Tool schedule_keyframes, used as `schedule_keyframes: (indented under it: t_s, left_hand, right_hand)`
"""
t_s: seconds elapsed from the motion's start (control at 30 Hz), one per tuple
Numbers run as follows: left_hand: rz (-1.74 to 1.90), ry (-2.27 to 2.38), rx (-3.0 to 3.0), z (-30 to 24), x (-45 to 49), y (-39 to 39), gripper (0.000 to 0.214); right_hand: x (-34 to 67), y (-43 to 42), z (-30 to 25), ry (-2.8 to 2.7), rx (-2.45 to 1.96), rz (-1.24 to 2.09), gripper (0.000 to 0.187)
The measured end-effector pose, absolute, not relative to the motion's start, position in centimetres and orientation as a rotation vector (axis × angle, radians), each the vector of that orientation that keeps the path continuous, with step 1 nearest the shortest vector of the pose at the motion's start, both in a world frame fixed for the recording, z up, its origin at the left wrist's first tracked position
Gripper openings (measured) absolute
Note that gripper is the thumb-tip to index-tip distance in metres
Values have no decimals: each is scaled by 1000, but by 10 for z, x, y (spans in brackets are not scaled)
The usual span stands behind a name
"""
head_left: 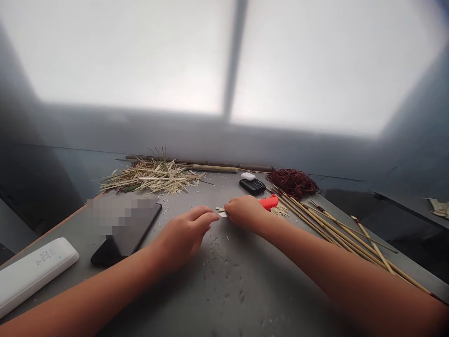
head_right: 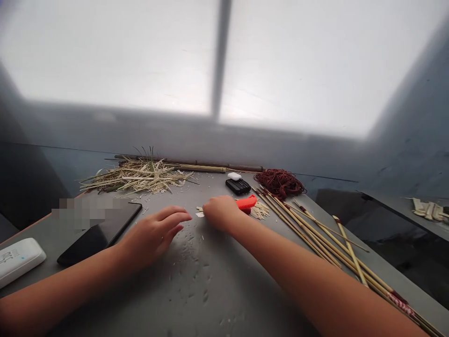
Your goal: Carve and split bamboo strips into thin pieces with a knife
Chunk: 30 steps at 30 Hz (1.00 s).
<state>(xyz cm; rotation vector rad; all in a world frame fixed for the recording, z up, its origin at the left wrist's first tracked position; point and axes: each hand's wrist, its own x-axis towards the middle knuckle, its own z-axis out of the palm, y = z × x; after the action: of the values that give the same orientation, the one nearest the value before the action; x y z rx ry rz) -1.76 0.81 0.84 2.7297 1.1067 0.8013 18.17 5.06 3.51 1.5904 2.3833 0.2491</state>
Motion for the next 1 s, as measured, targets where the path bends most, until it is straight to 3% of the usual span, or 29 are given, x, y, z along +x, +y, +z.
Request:
schedule_keyframes:
  t_s: [0.2, 0.37, 0.63, 0.83, 0.93, 1.0]
  left_hand:
    - [932, 1216, 2248, 12, -17, 2, 20]
    - [864, 1290, 1909, 15, -16, 5, 24]
    - [854, 1065, 1590, 15, -15, 0, 30]
    - [863, 908, 1372, 11, -7, -10, 28]
    - [881, 954, 1372, 8, -5, -8, 30]
    - [908, 941, 1338, 6, -5, -6, 31]
  right_hand:
    - [182, 47, 42, 2486, 1642, 373, 16]
    - [190, 45, 34, 2573, 1678, 413, 12]
    - [191, 12, 32, 2903, 1712, 339, 19]
    - [185, -20, 17, 3514, 1409, -104, 17]
    - [188, -16, 7, 3510, 1340, -25, 15]
    - [191, -14, 5, 3453, 1383, 85, 23]
